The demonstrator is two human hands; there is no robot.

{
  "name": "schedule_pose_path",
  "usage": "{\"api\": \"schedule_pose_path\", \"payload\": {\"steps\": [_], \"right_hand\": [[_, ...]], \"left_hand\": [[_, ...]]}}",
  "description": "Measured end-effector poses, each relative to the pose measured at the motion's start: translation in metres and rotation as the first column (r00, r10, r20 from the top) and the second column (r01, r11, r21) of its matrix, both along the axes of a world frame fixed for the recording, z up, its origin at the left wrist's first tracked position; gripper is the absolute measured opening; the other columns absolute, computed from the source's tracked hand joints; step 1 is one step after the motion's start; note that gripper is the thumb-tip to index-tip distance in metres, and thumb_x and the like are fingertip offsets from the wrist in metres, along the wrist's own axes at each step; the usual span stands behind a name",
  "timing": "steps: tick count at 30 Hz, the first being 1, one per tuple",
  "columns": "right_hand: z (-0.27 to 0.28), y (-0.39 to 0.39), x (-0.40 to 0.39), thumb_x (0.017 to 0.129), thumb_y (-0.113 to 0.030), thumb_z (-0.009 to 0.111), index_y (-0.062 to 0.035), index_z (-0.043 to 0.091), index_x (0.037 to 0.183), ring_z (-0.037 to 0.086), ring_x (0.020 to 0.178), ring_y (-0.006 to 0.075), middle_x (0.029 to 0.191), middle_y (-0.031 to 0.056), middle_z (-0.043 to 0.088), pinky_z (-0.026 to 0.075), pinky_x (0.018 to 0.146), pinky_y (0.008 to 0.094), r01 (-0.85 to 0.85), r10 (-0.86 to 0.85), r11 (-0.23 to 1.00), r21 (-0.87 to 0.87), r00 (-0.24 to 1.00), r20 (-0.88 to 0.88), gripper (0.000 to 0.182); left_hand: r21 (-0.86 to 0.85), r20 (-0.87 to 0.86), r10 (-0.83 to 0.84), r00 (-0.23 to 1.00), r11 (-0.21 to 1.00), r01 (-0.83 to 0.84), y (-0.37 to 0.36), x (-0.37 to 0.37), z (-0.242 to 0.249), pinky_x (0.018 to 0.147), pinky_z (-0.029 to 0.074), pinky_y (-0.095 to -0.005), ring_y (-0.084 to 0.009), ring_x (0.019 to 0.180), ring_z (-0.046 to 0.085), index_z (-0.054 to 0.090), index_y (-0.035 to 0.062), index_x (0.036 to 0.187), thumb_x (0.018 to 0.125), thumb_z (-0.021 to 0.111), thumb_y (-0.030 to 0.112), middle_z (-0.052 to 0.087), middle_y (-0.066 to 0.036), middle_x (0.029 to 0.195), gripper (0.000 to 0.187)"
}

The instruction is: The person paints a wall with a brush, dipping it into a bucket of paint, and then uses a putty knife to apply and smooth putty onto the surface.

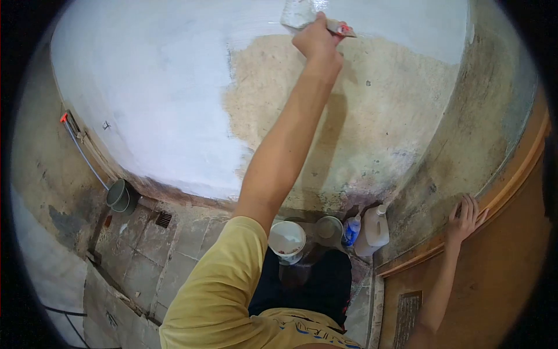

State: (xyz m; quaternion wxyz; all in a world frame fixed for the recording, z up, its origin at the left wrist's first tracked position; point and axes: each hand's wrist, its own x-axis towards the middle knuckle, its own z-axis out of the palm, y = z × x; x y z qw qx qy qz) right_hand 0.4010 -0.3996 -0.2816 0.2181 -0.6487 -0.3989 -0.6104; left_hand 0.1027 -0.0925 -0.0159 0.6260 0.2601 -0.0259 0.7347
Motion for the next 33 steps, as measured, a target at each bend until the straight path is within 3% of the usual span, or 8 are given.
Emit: {"api": "schedule_pose_path", "payload": {"steps": [2, 5, 9, 15, 19, 27, 30, 33], "right_hand": [[0.000, -0.001, 0.000, 0.081, -0.013, 0.069, -0.0132, 0.068, 0.095, 0.061, 0.105, 0.0149, 0.103, -0.0034, 0.069, 0.022, 0.115, 0.0484, 0.011, -0.011, 1.000, 0.001, 1.000, 0.014, 0.013], [0.001, -0.002, -0.003, 0.081, -0.013, 0.069, -0.0135, 0.068, 0.094, 0.061, 0.105, 0.0149, 0.103, -0.0030, 0.069, 0.022, 0.115, 0.0480, 0.006, -0.006, 1.000, -0.010, 1.000, -0.016, 0.013], [0.000, -0.002, -0.002, 0.081, -0.013, 0.069, -0.0136, 0.068, 0.094, 0.061, 0.106, 0.0150, 0.103, -0.0026, 0.069, 0.022, 0.115, 0.0484, -0.018, 0.018, 1.000, -0.007, 1.000, -0.016, 0.013], [-0.002, -0.002, 0.001, 0.081, -0.009, 0.068, -0.0116, 0.066, 0.098, 0.060, 0.108, 0.0157, 0.107, -0.0017, 0.068, 0.024, 0.114, 0.0475, -0.055, 0.055, 0.998, -0.005, 0.998, -0.010, 0.018], [-0.002, -0.003, 0.001, 0.082, -0.009, 0.067, -0.0110, 0.066, 0.099, 0.059, 0.111, 0.0154, 0.110, -0.0018, 0.067, 0.023, 0.114, 0.0468, -0.049, 0.048, 0.999, -0.017, 0.999, -0.019, 0.018], [0.001, -0.002, -0.003, 0.081, -0.010, 0.069, -0.0119, 0.068, 0.094, 0.061, 0.107, 0.0157, 0.105, -0.0019, 0.069, 0.025, 0.114, 0.0484, 0.019, -0.019, 0.999, -0.036, 1.000, -0.019, 0.013], [-0.002, -0.001, 0.000, 0.081, -0.010, 0.069, -0.0123, 0.068, 0.095, 0.061, 0.108, 0.0155, 0.106, -0.0023, 0.069, 0.025, 0.114, 0.0479, 0.043, -0.044, 0.998, -0.040, 0.999, -0.022, 0.014], [0.000, -0.002, -0.004, 0.081, -0.010, 0.069, -0.0129, 0.068, 0.097, 0.060, 0.109, 0.0151, 0.106, -0.0029, 0.069, 0.025, 0.114, 0.0476, 0.059, -0.061, 0.997, -0.044, 0.997, -0.038, 0.016]], "left_hand": [[-0.020, -0.001, -0.010, 1.000, 1.000, 0.010, -0.011, 0.021, -0.006, 0.048, 0.053, -0.0356, -0.0217, 0.063, 0.058, 0.055, -0.0073, 0.087, 0.090, 0.061, 0.006, 0.058, -0.012, 0.085, 0.015], [0.024, -0.091, -0.126, 0.988, 0.991, 0.129, -0.021, 0.054, -0.020, 0.062, 0.057, -0.0376, -0.0218, 0.081, 0.061, 0.053, -0.0069, 0.107, 0.091, 0.059, 0.006, 0.059, -0.012, 0.097, 0.021], [0.004, -0.261, -0.117, 0.958, 0.992, 0.123, -0.055, 0.096, -0.048, 0.058, 0.056, -0.0374, -0.0213, 0.069, 0.059, 0.055, -0.0064, 0.102, 0.090, 0.060, 0.006, 0.057, -0.011, 0.091, 0.017], [-0.092, -0.282, -0.407, 0.869, 0.913, 0.398, -0.088, 0.073, -0.078, 0.054, 0.054, -0.0370, -0.0232, 0.062, 0.058, 0.054, -0.0097, 0.099, 0.090, 0.061, 0.007, 0.055, -0.013, 0.086, 0.020], [-0.010, -0.235, -0.263, 0.936, 0.963, 0.268, -0.052, 0.012, -0.086, 0.055, 0.051, -0.0331, -0.0227, 0.063, 0.059, 0.052, -0.0107, 0.104, 0.093, 0.058, 0.010, 0.056, -0.014, 0.085, 0.024], [-0.014, -0.137, 0.219, 0.966, 0.975, -0.223, 0.037, -0.140, -0.047, 0.059, 0.055, -0.0306, -0.0253, 0.074, 0.065, 0.051, -0.0079, 0.105, 0.097, 0.052, 0.009, 0.060, -0.014, 0.087, 0.019], [-0.041, 0.011, 0.223, 0.975, 0.974, -0.222, 0.044, -0.166, -0.039, 0.052, 0.053, -0.0320, -0.0237, 0.058, 0.060, 0.049, -0.0094, 0.098, 0.096, 0.052, 0.008, 0.058, -0.016, 0.076, 0.017], [-0.069, 0.025, 0.207, 0.978, 0.976, -0.205, 0.050, -0.167, -0.041, 0.052, 0.053, -0.0322, -0.0249, 0.059, 0.060, 0.046, -0.0104, 0.101, 0.097, 0.050, 0.008, 0.059, -0.018, 0.078, 0.019]]}}
